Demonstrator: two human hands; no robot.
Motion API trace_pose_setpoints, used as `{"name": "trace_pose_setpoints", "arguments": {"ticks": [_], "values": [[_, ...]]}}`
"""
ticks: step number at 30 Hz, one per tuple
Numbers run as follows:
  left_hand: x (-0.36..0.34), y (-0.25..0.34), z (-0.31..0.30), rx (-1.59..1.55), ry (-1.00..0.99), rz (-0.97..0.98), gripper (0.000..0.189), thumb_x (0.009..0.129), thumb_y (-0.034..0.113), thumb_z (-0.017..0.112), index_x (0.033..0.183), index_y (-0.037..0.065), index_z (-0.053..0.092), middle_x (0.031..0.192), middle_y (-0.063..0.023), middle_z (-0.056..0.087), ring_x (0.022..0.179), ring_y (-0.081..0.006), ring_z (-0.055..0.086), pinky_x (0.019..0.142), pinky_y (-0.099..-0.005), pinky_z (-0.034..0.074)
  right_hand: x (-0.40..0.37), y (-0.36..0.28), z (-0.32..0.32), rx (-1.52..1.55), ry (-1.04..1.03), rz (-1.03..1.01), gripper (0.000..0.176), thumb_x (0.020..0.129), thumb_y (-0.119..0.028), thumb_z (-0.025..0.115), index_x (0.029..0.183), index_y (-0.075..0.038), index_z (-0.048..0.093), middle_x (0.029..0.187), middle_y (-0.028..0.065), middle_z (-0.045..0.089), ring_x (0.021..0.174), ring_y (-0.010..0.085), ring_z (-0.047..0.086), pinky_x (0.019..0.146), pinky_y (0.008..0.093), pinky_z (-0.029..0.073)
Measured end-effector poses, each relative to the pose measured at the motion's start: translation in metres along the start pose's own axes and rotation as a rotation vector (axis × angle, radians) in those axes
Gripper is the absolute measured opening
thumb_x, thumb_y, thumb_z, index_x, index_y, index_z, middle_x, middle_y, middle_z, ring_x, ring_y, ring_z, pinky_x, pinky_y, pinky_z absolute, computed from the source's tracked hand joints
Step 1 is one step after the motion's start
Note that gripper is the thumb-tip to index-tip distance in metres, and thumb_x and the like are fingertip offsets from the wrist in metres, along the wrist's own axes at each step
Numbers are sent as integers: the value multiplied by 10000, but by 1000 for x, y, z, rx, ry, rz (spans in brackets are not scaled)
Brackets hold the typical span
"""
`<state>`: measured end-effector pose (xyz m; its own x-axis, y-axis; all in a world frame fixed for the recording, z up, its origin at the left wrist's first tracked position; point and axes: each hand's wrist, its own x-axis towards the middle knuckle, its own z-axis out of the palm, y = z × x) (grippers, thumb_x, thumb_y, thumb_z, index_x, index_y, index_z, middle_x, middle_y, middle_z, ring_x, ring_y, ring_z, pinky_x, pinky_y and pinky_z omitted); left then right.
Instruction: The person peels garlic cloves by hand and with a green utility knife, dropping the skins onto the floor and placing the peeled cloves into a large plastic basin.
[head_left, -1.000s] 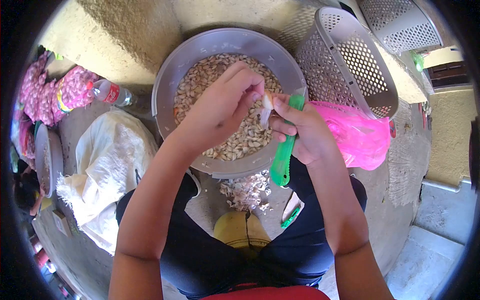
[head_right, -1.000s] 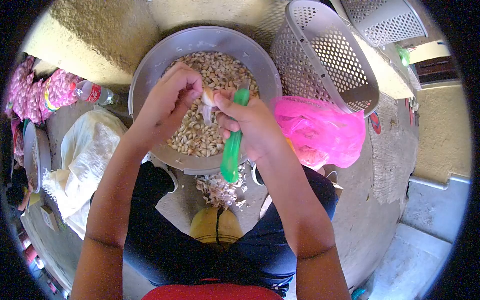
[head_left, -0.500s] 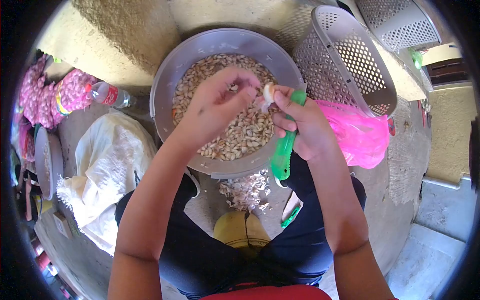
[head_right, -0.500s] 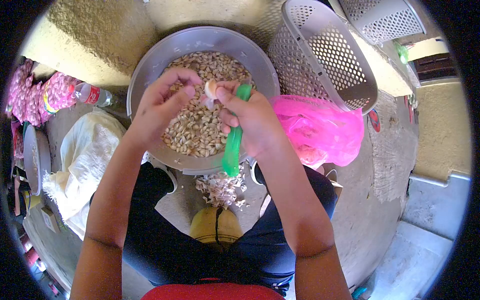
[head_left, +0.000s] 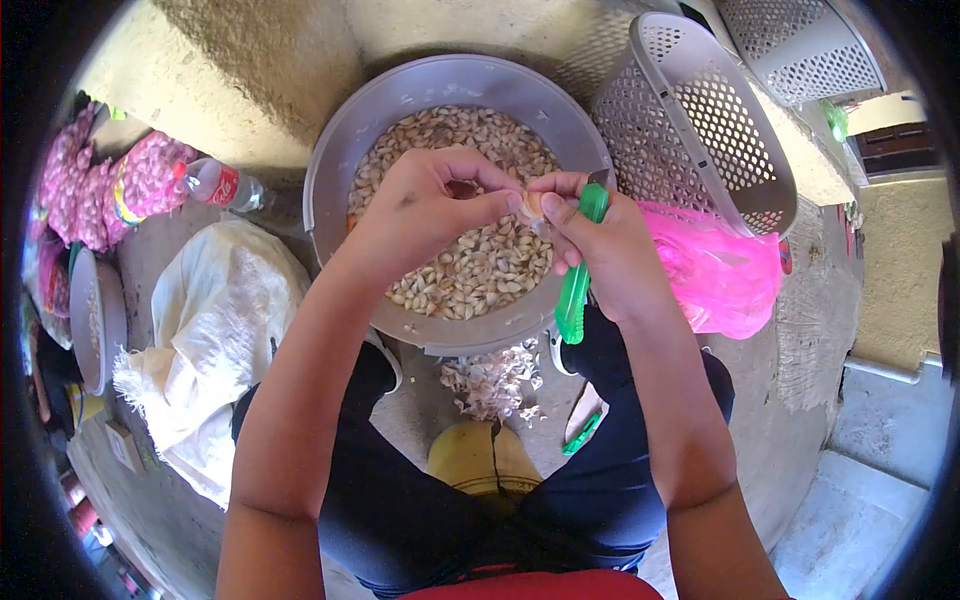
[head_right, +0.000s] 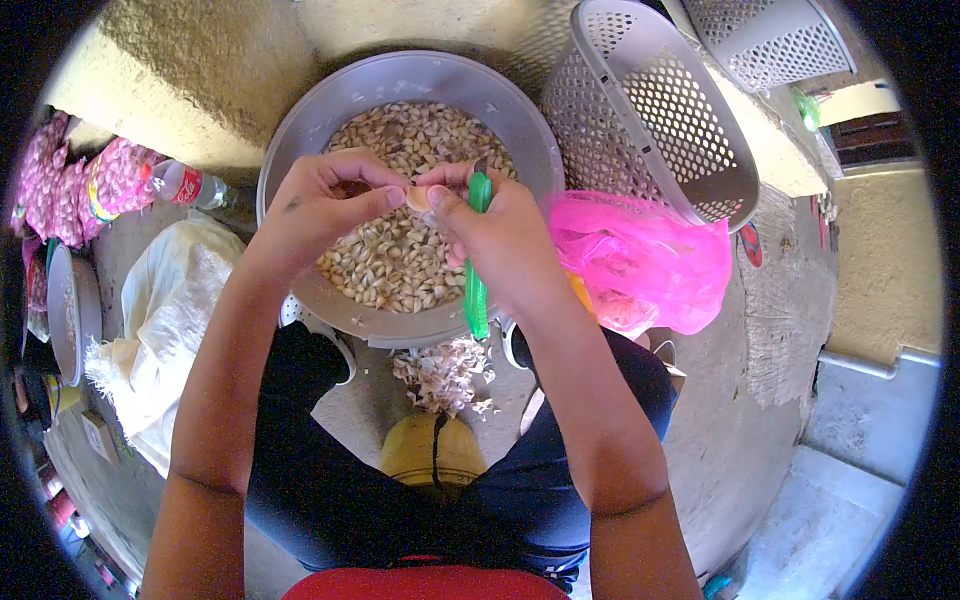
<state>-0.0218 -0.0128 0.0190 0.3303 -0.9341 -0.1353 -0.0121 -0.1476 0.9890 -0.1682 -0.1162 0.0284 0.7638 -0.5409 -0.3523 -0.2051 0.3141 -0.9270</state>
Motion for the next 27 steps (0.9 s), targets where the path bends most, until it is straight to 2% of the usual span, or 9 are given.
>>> {"name": "trace_pose_setpoints", "arguments": {"ticks": [4, 7, 10, 16, 19, 22, 25, 27], "values": [[-1, -1, -2, 62, -13, 34, 102, 758, 82, 626, 817, -1, 617, 749, 6, 580, 682, -32, 503, 611, -171, 398, -1, -2, 0, -47, -10, 3, 214, 820, -119, 557, 983, 16, 528, 611, -30, 477, 472, 29, 389, 455, 190, 364], [-2, -2, 6, 192, 80, 42, 91, 755, 70, 608, 798, -10, 607, 727, 13, 572, 653, -26, 495, 576, -163, 393, -1, 2, 0, -56, 13, -6, 193, 813, -128, 560, 959, -1, 551, 615, -25, 486, 482, 36, 404, 456, 195, 370], [-3, -6, 15, 64, 138, 35, 95, 749, 67, 599, 801, -12, 602, 706, 18, 564, 631, -21, 485, 553, -158, 390, 0, 6, 2, -11, 55, -11, 158, 806, -142, 562, 916, -30, 589, 635, -9, 512, 495, 52, 429, 449, 206, 380], [-3, -11, 21, 88, 200, 85, 108, 755, 68, 593, 831, -9, 600, 743, 8, 576, 669, -30, 495, 588, -166, 400, -2, 8, 6, 137, 60, 16, 187, 833, -136, 534, 960, -2, 562, 611, -13, 487, 477, 52, 397, 449, 214, 377], [-4, -2, 18, 125, 170, 60, 108, 764, 63, 587, 844, -8, 601, 793, -6, 582, 691, -42, 503, 611, -172, 404, 0, 7, 4, 174, 47, 29, 197, 838, -138, 529, 967, 8, 556, 606, -10, 483, 473, 53, 394, 445, 216, 375], [-3, -3, 15, 143, 189, 141, 113, 754, 52, 598, 853, -1, 604, 823, -16, 584, 701, -56, 517, 622, -186, 409, 0, 5, 4, 168, 75, 30, 195, 829, -146, 539, 943, 11, 566, 617, 2, 503, 478, 55, 411, 441, 213, 374], [-4, 7, 9, 415, 107, 307, 117, 730, 39, 619, 844, 13, 610, 821, -20, 576, 677, -67, 526, 587, -199, 408, 0, 1, 3, 126, 123, 56, 191, 815, -157, 555, 909, 8, 578, 630, 17, 523, 472, 58, 422, 423, 213, 366], [-4, 7, 6, 440, 36, 370, 119, 712, 34, 632, 828, 21, 612, 797, -29, 576, 632, -80, 516, 543, -210, 397, 1, 1, 2, 113, 148, 74, 183, 805, -159, 565, 882, 6, 584, 640, 27, 535, 463, 61, 425, 409, 214, 359]]}}
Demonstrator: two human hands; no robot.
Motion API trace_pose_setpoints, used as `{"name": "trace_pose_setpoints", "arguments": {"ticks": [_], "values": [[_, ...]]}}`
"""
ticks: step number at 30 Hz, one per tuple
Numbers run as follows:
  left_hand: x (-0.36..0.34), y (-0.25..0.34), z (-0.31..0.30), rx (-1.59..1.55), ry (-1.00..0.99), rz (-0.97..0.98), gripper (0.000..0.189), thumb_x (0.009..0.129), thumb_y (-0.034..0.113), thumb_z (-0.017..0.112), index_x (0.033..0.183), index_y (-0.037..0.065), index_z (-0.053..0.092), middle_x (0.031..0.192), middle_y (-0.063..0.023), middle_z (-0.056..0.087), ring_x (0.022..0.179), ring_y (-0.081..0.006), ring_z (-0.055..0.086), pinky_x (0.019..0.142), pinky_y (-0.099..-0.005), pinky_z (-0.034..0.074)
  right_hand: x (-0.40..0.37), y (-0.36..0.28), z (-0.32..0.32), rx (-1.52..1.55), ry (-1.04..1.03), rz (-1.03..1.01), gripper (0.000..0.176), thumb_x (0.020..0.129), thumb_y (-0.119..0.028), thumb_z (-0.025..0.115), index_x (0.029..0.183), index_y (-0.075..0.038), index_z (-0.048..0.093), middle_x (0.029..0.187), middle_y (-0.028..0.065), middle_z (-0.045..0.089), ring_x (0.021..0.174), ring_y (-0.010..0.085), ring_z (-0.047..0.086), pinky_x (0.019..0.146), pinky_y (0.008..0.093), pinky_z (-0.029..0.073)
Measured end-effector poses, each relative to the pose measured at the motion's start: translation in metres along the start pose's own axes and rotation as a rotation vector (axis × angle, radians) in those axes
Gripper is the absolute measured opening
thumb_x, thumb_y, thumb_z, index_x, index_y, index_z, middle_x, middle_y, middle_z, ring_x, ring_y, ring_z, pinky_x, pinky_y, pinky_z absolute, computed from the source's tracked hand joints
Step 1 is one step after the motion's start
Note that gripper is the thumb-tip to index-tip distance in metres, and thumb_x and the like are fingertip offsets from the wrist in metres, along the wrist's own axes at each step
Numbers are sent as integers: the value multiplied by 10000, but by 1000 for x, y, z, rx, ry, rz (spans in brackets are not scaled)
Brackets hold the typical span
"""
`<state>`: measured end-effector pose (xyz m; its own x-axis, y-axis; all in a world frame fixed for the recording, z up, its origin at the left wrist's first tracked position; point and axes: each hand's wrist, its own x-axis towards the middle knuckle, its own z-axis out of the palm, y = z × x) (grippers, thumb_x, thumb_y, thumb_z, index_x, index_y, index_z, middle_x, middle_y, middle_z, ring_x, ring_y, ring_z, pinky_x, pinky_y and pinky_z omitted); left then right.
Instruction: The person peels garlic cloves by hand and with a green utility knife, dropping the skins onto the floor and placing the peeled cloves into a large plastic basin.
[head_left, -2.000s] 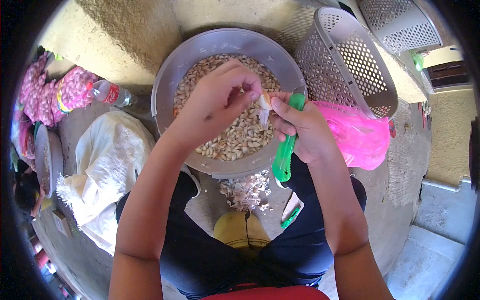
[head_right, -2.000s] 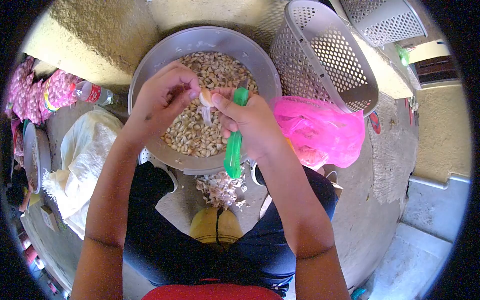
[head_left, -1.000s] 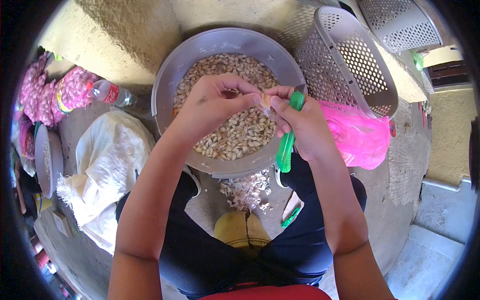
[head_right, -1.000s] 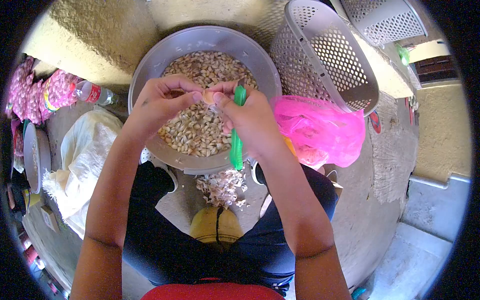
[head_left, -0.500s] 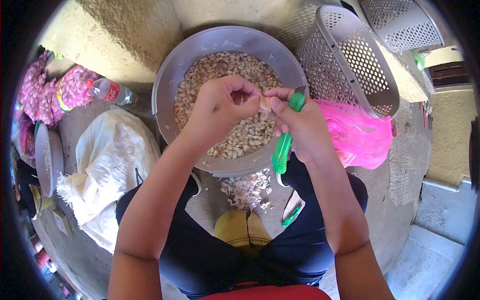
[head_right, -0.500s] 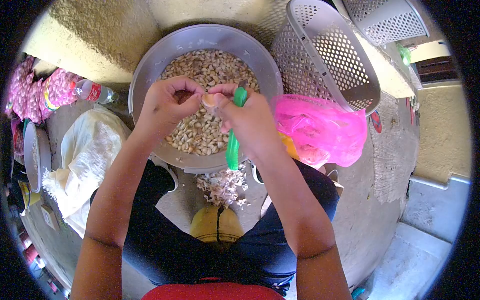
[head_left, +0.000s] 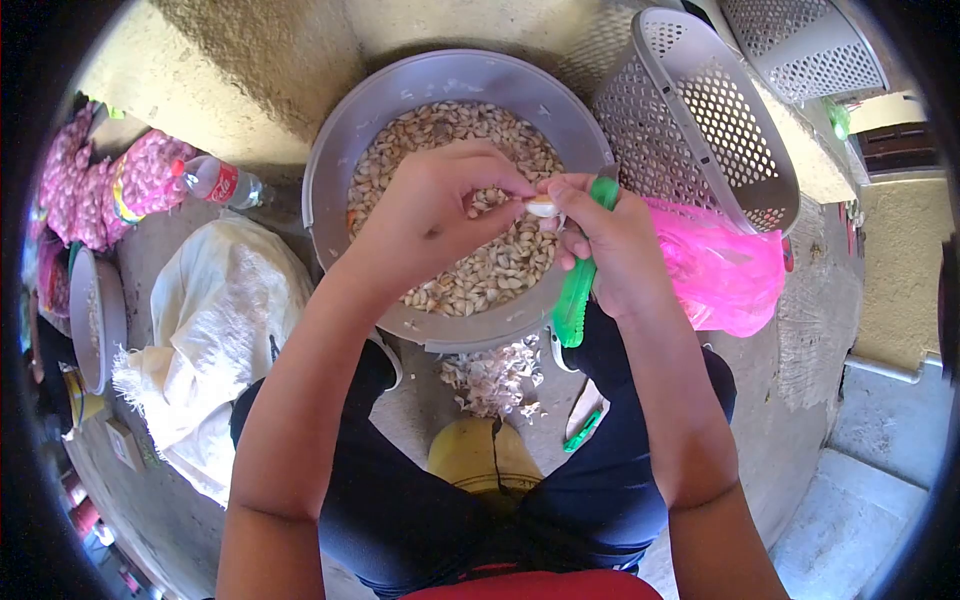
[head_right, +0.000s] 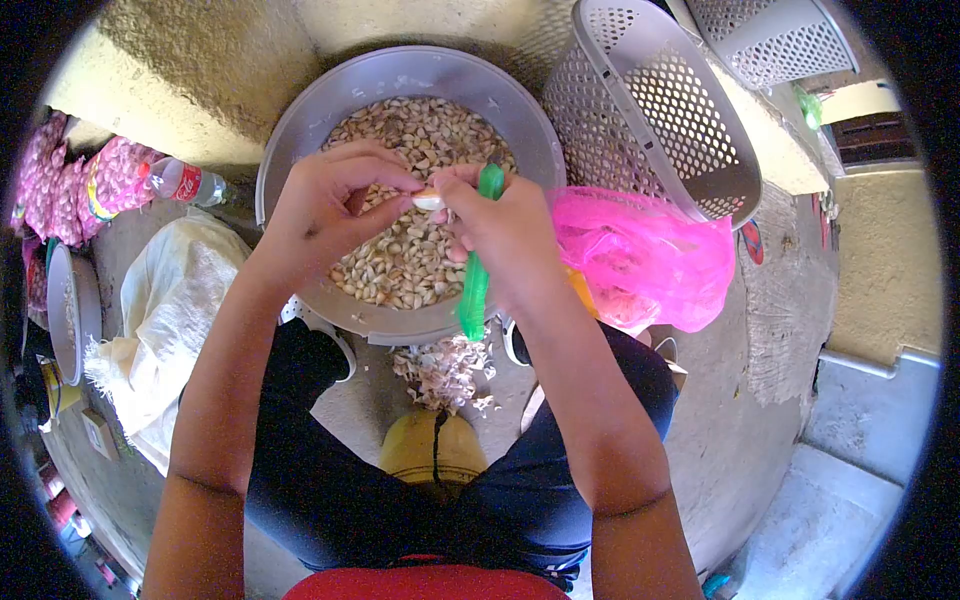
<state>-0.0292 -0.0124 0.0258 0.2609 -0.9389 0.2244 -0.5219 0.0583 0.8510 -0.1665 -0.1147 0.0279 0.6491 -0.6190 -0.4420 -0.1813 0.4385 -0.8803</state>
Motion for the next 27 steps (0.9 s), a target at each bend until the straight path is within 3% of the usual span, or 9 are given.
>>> {"name": "trace_pose_setpoints", "arguments": {"ticks": [4, 10, 13, 22, 27], "values": [[1, -15, 7, 76, -8, 293, 115, 690, 24, 644, 800, 30, 612, 759, -45, 582, 556, -105, 493, 473, -222, 374, 0, -2, -2, 8, -27, 30, 165, 790, -147, 568, 857, 4, 582, 630, 28, 518, 438, 63, 409, 395, 214, 346], [-3, -2, 6, 76, -14, 120, 143, 668, 12, 644, 805, 36, 609, 750, -50, 587, 561, -132, 520, 482, -229, 394, 2, 0, -5, 76, -71, 58, 148, 775, -117, 554, 856, 5, 577, 624, 25, 494, 426, 63, 383, 400, 226, 349], [-4, 0, 7, 59, 5, 138, 108, 663, 26, 614, 761, 6, 572, 700, -106, 542, 648, -263, 546, 565, -337, 424, 4, 0, -6, 115, -81, 87, 145, 772, -108, 549, 859, 5, 576, 630, 25, 494, 424, 65, 376, 402, 230, 351], [-7, -4, 11, 117, 13, 166, 113, 631, 34, 598, 693, 7, 508, 679, -110, 501, 610, -279, 523, 530, -346, 412, 3, 2, -3, 102, -83, 126, 141, 785, -146, 593, 835, -15, 572, 598, 11, 479, 428, 68, 387, 401, 234, 357], [-6, -4, 12, 105, 19, 171, 130, 604, -5, 600, 694, 12, 509, 660, -85, 505, 583, -201, 518, 516, -282, 407, 0, 1, 2, 29, -76, 122, 155, 791, -158, 597, 838, -13, 572, 601, 8, 478, 432, 69, 390, 400, 234, 359]]}}
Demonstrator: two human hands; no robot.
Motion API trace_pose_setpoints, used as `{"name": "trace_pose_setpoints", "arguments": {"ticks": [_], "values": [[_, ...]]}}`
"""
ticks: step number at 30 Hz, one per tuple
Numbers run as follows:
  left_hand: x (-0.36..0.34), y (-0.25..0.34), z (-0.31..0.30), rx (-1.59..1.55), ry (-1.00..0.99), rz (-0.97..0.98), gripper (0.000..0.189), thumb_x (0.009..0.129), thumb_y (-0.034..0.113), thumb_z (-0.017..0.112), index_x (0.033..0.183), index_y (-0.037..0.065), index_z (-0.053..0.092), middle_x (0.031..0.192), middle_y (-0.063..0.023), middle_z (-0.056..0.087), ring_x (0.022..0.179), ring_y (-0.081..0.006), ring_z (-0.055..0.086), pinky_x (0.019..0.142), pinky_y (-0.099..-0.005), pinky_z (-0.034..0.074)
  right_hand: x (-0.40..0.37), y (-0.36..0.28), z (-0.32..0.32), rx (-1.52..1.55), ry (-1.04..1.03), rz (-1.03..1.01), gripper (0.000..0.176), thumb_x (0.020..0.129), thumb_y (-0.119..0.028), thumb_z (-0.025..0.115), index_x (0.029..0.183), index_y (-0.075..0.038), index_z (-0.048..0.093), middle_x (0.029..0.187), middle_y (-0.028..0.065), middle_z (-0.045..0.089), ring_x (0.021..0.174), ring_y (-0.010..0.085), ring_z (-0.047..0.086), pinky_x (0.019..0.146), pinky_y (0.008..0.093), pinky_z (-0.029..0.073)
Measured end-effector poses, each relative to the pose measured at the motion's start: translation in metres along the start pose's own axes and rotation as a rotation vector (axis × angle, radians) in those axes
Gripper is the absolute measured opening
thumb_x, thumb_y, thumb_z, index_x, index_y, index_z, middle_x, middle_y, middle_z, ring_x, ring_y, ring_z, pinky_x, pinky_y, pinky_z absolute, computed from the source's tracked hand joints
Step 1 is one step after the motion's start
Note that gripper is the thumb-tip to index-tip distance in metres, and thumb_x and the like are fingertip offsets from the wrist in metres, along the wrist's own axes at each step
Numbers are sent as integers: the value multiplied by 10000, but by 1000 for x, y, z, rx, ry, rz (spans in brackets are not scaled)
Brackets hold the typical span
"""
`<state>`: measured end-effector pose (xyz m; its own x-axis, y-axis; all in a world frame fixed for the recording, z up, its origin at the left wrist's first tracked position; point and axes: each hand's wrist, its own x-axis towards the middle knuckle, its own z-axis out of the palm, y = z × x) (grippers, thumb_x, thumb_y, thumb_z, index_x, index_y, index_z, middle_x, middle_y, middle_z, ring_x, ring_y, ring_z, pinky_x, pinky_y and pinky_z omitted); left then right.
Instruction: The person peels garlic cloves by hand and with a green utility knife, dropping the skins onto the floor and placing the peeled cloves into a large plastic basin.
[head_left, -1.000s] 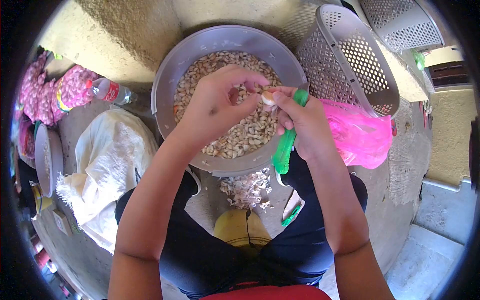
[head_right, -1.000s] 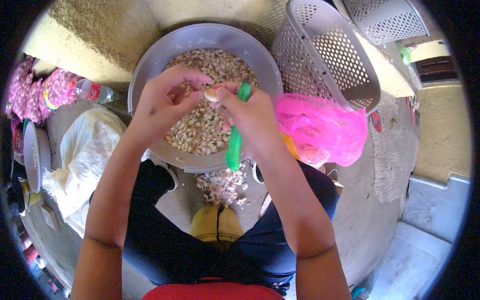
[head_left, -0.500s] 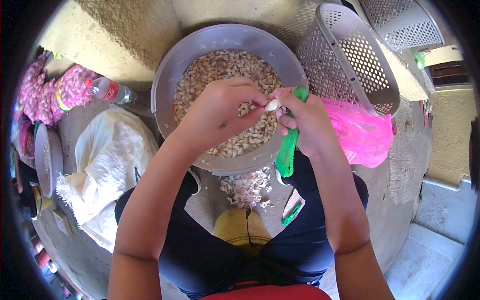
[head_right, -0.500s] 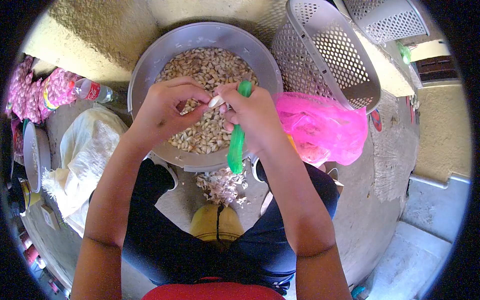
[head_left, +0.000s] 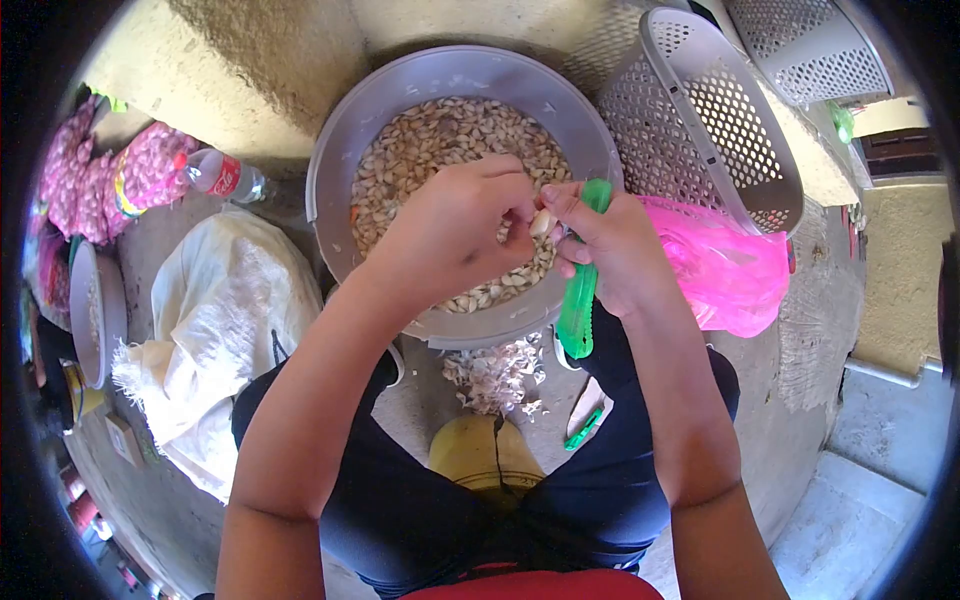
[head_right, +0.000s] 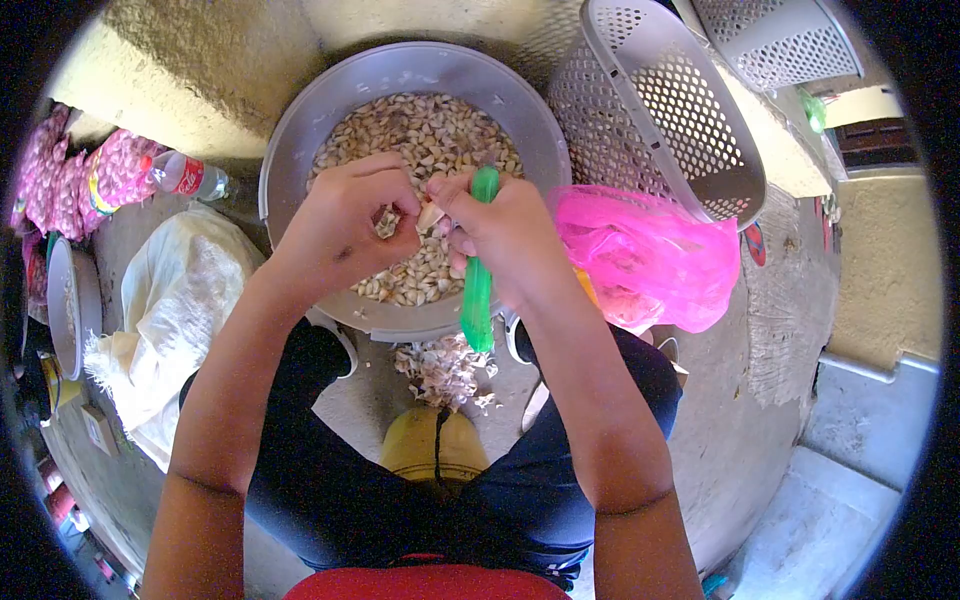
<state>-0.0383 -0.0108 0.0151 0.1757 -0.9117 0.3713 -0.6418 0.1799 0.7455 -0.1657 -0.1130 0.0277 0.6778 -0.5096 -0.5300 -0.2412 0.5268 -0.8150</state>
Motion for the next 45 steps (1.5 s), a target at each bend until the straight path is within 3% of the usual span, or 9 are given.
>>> {"name": "trace_pose_setpoints", "arguments": {"ticks": [7, 10, 13, 16, 28, 31, 34, 40, 45], "values": [[2, -1, -5, -116, -9, -89, 116, 637, -9, 594, 737, 20, 542, 686, -64, 523, 551, -138, 474, 480, -244, 375, 3, 0, -5, 66, -17, -9, 167, 797, -168, 591, 847, -10, 572, 621, 12, 485, 443, 67, 392, 404, 236, 365], [2, 1, -6, -32, -9, -37, 132, 650, -16, 590, 769, 26, 549, 709, -60, 531, 567, -145, 491, 485, -247, 384, 5, 0, -6, 90, 1, -6, 159, 798, -167, 588, 830, -12, 567, 614, 7, 482, 441, 63, 389, 404, 237, 365], [2, -2, 1, -19, 55, 16, 158, 641, -25, 593, 781, 31, 545, 721, -71, 532, 587, -177, 514, 504, -264, 404, 6, 2, -7, 129, -21, -3, 152, 799, -168, 587, 806, -18, 560, 597, 0, 472, 439, 61, 389, 403, 239, 363], [1, -5, 1, 19, 30, 42, 118, 647, 18, 577, 737, 15, 500, 710, -111, 488, 655, -285, 513, 569, -353, 412, 6, 2, -7, 140, -21, 7, 157, 799, -175, 589, 791, -22, 556, 579, -5, 458, 436, 62, 388, 402, 238, 361], [2, -2, -5, -31, -16, -23, 142, 610, 16, 597, 678, 24, 473, 659, -96, 480, 626, -276, 514, 545, -338, 409, 4, 3, -1, 139, -58, 23, 160, 812, -145, 576, 878, -4, 539, 617, 12, 472, 444, 69, 395, 402, 233, 356], [3, -2, -5, -89, -19, -46, 156, 601, -35, 593, 709, 0, 486, 661, -69, 478, 576, -151, 480, 520, -247, 383, 1, 0, 1, 100, -68, 9, 157, 820, -135, 564, 887, 4, 536, 618, 15, 476, 446, 68, 395, 398, 229, 351], [3, -1, -6, -158, -39, -131, 115, 631, -31, 566, 708, 5, 489, 663, -24, 478, 587, -85, 450, 521, -213, 361, 1, -1, 0, 79, -91, 2, 157, 828, -133, 554, 891, 9, 535, 620, 19, 480, 448, 67, 395, 397, 225, 349], [0, -4, -5, -604, -50, -457, 58, 682, 1, 528, 718, 36, 500, 688, 39, 462, 625, -29, 413, 532, -177, 341, -3, -6, -1, -75, -156, -64, 153, 836, -159, 550, 871, -10, 556, 595, 8, 477, 447, 60, 399, 406, 214, 338], [1, -4, -5, -639, -79, -506, 52, 702, 39, 544, 739, 36, 508, 689, 46, 462, 619, -19, 405, 536, -163, 326, -5, -6, 1, -231, -160, -145, 159, 842, -176, 544, 842, -20, 575, 564, -4, 464, 444, 56, 401, 407, 212, 329]]}}
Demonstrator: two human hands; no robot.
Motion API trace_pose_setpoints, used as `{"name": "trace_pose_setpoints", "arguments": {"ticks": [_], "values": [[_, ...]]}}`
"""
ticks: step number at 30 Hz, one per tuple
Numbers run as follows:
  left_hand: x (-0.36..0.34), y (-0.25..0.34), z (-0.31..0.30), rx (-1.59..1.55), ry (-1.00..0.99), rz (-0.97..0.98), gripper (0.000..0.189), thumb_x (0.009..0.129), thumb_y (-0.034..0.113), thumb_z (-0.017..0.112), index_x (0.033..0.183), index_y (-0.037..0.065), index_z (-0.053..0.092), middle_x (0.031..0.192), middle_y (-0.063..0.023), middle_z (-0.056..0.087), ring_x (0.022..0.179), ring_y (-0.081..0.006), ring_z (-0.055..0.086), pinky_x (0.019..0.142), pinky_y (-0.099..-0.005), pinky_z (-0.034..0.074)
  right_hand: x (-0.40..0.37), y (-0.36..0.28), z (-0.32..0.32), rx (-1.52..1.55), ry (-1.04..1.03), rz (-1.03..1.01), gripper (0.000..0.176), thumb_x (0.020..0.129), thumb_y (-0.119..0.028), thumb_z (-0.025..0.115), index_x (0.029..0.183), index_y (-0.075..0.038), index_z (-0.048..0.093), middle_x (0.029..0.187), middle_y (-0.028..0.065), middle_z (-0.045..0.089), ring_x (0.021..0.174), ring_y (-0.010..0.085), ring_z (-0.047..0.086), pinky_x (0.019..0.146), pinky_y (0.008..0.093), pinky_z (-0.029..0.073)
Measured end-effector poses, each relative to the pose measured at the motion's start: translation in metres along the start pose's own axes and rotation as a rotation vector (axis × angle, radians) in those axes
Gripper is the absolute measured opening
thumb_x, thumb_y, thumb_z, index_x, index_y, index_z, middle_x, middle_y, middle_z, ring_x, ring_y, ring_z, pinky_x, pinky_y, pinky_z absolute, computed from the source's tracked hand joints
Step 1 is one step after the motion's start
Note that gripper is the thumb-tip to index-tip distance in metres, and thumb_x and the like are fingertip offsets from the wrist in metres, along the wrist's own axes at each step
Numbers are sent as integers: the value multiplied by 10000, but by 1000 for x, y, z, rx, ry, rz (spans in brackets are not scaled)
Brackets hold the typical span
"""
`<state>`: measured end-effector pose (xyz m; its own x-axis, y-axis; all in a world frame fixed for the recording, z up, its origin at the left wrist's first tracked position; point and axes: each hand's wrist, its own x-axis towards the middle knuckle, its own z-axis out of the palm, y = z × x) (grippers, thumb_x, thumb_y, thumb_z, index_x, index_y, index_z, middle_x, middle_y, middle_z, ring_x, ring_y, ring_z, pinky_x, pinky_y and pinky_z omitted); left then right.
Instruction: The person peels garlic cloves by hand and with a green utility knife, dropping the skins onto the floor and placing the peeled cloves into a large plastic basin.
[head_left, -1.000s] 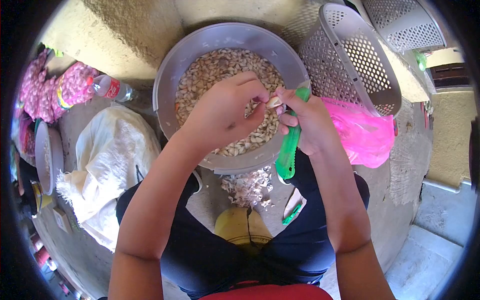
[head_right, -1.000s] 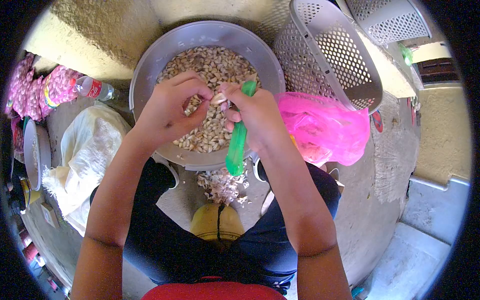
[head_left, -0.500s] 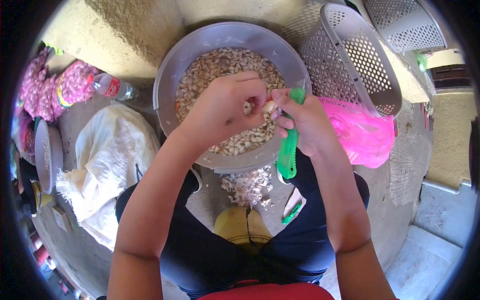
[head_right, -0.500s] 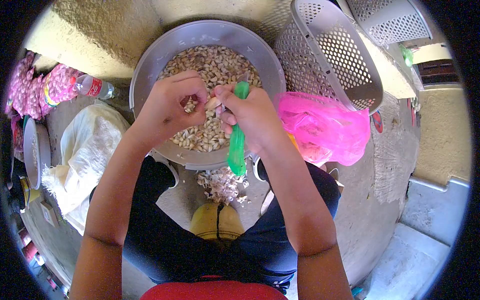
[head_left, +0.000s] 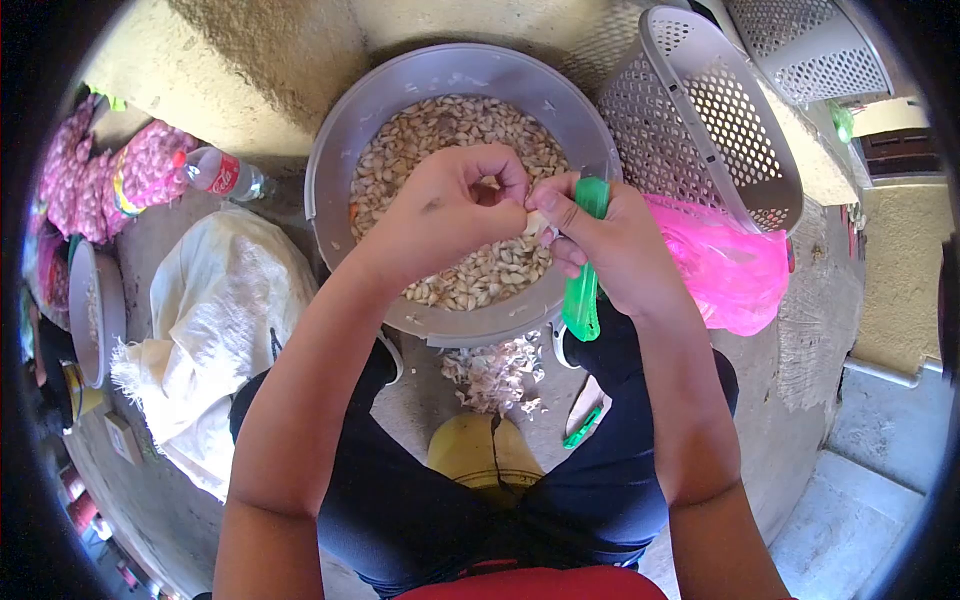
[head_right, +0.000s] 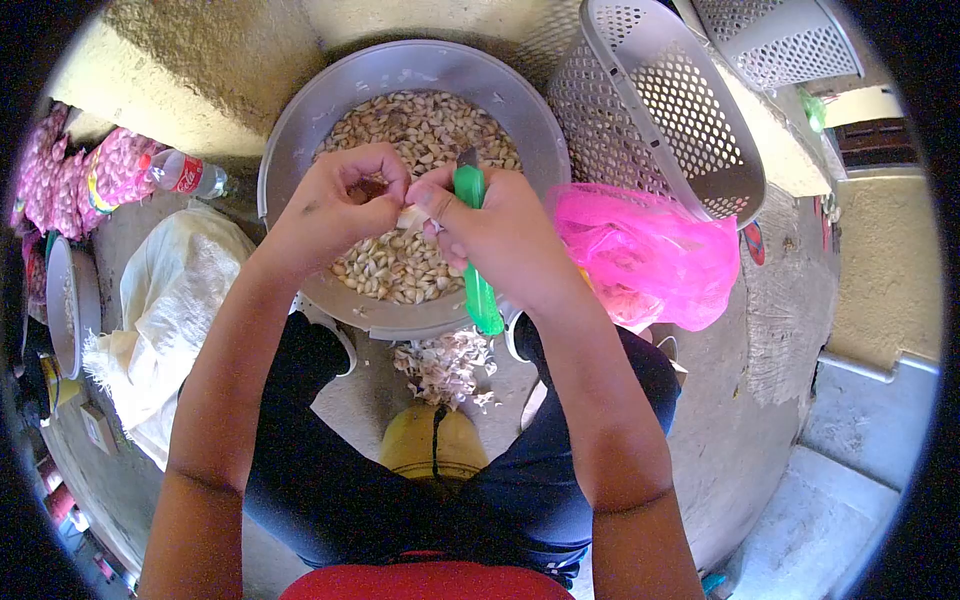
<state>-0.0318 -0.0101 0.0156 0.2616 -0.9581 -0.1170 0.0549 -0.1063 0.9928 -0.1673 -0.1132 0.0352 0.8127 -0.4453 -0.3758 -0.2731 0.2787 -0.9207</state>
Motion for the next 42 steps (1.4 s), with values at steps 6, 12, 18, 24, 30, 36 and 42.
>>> {"name": "trace_pose_setpoints", "arguments": {"ticks": [6, 12, 18, 24, 30, 36, 42], "values": [[-2, 8, -2, 52, 20, -62, 118, 771, 125, 612, 797, 26, 555, 731, 25, 531, 652, -24, 464, 571, -170, 384, 2, 3, -2, 104, 72, 33, 167, 837, -175, 551, 882, -15, 559, 583, -2, 471, 440, 59, 394, 405, 209, 323], [-1, 3, -6, 133, -11, 28, 123, 794, 130, 603, 814, 11, 580, 776, 4, 567, 719, -48, 502, 648, -193, 415, 4, 4, -2, 180, 78, 39, 177, 829, -173, 564, 880, -4, 548, 599, 1, 479, 451, 58, 399, 408, 201, 312], [1, 0, -5, 154, 11, 96, 138, 822, 138, 567, 826, 0, 563, 756, 18, 545, 709, -44, 466, 632, -198, 393, 4, 6, -1, 134, 0, 17, 234, 765, -188, 646, 896, -21, 547, 593, -18, 487, 470, 51, 421, 424, 200, 334], [0, -1, 0, 287, 38, 103, 152, 851, 158, 526, 820, 10, 531, 705, 23, 497, 678, -55, 423, 597, -208, 365, 5, 10, 1, -83, 79, -79, 262, 710, -167, 685, 902, -56, 545, 608, -15, 507, 490, 49, 456, 432, 198, 361], [2, -12, 8, 338, 89, 208, 114, 858, 127, 496, 851, 13, 509, 706, -10, 488, 659, -85, 423, 584, -233, 368, 7, 13, 2, -55, 138, -38, 258, 697, -143, 672, 891, -65, 520, 604, -9, 503, 484, 57, 462, 422, 200, 357], [2, -16, 18, 422, 249, 335, 48, 814, 45, 499, 822, -3, 499, 716, -122, 519, 652, -231, 494, 572, -314, 392, 10, 18, 2, -92, 150, -64, 251, 688, -141, 664, 879, -69, 517, 616, 4, 512, 486, 62, 464, 425, 205, 361], [4, -20, 15, 480, 286, 419, 71, 833, 73, 499, 855, 6, 496, 728, -112, 521, 658, -208, 486, 577, -296, 387, 8, 11, 4, 1, 152, 22, 280, 724, -213, 676, 925, -61, 555, 656, -8, 535, 498, 53, 461, 440, 205, 372]]}}
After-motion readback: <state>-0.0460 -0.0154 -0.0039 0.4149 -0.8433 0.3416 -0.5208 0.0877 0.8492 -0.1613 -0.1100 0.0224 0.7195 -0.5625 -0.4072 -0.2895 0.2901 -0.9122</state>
